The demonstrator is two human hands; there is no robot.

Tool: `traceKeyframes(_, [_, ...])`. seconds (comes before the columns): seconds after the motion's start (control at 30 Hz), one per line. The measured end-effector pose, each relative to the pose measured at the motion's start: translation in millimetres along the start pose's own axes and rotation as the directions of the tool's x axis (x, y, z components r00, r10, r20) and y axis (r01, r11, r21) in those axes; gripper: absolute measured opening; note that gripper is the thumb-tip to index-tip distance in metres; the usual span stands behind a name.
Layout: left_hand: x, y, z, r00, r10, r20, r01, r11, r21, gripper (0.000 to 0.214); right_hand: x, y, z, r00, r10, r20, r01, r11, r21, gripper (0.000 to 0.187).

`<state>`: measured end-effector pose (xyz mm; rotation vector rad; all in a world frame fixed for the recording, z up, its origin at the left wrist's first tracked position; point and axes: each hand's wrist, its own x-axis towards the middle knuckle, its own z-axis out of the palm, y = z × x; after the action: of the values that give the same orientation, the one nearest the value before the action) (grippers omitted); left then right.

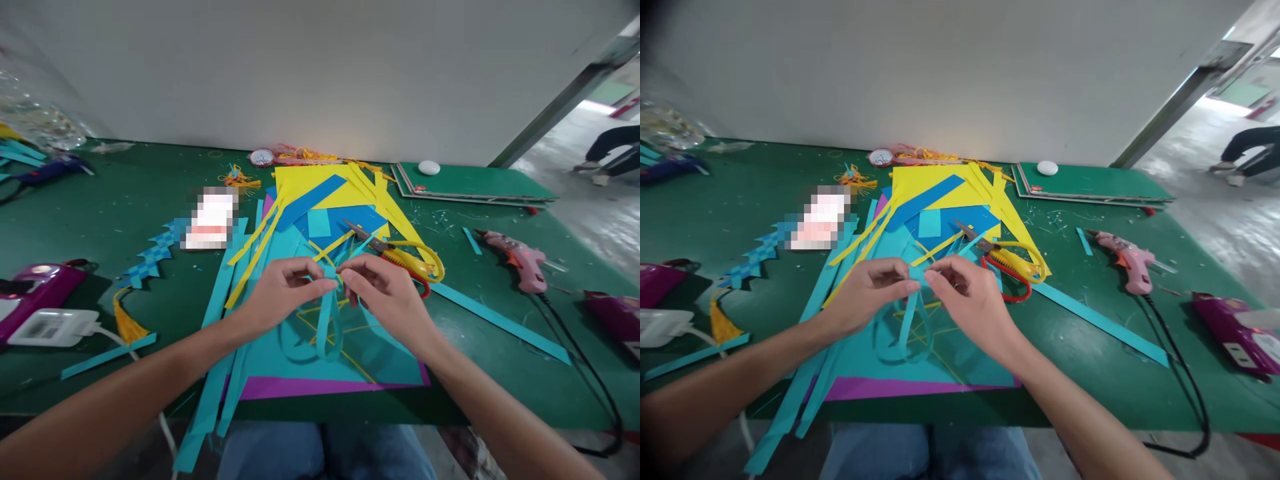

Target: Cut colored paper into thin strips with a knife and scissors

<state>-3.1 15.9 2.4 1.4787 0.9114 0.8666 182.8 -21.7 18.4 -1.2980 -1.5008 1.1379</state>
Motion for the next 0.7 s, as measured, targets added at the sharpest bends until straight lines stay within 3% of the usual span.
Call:
traceKeyframes(0.27, [-1, 4, 1.7, 1.0, -0.004, 0.023, 0.005, 0.999, -0.042, 0.027, 14, -16, -1, 0.987, 0.002, 0.161, -0.024, 0.991, 0.134, 0.018])
traceKeyframes(0.4, [-1, 6, 2.0, 0.999, -0.037, 0.015, 0.037, 0.999, -0.039, 0.022, 15, -16, 2, 0.993, -0.008, 0.119, -0.011, 0.987, 0.16, 0.018])
traceKeyframes(0.57, [-2, 9, -0.4, 0.99, -0.089, 0.105, 0.089, 0.996, 0.003, 0.021, 14, -9, 5, 1.0, -0.016, -0.014, 0.019, 0.969, 0.247, 0.019])
traceKeyframes(0.7, [-4, 9, -2.1, 0.993, -0.093, 0.072, 0.087, 0.992, 0.086, 0.027, 11, -4, 7, 0.999, -0.026, -0.044, 0.037, 0.961, 0.274, 0.017])
